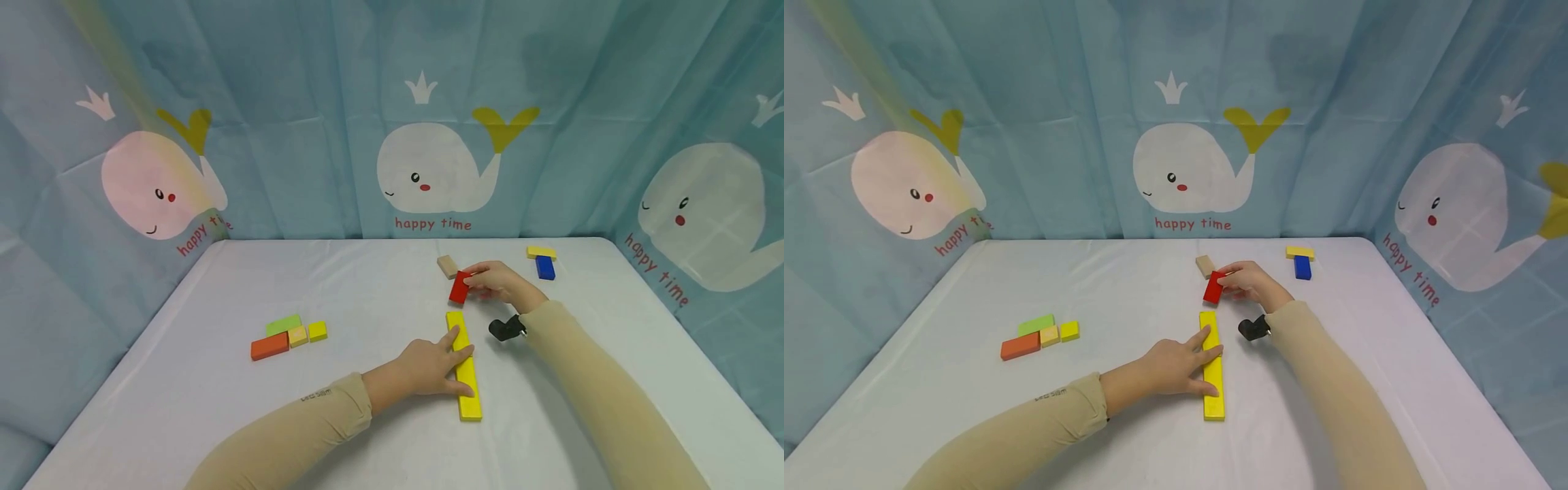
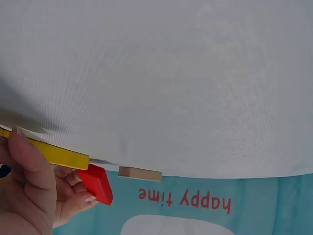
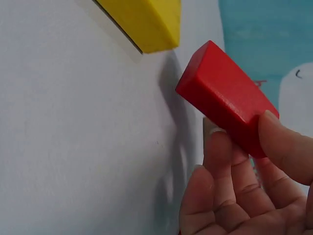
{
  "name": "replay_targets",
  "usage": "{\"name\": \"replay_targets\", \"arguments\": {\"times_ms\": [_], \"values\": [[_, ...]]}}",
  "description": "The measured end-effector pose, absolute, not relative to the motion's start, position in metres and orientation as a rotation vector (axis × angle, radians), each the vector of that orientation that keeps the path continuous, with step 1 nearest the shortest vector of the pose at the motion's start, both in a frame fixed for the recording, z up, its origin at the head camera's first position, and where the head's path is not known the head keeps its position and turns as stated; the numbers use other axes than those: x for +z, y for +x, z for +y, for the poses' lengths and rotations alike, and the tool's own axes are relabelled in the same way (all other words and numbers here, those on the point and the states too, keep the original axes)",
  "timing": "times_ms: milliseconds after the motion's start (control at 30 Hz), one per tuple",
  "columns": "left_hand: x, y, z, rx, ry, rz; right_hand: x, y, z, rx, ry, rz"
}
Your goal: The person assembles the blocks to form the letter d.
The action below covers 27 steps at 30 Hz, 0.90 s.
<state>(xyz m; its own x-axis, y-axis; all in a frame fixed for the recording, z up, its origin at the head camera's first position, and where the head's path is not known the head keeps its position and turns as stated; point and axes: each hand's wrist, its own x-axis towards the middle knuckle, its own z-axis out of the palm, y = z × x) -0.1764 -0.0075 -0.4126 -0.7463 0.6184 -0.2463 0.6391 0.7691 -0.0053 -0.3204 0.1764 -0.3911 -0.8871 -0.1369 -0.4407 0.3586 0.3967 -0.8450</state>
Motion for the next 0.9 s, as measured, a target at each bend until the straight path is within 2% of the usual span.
{"name": "replay_targets", "arguments": {"times_ms": [333, 900], "values": [[-0.412, -0.177, -0.009, -0.105, 0.997, 2.756, -0.398, -0.321, 0.168, -1.288, 0.165, 2.327], [-0.413, -0.178, -0.008, -0.075, 0.993, 2.749, -0.401, -0.319, 0.163, -1.231, 0.122, 2.372]]}}
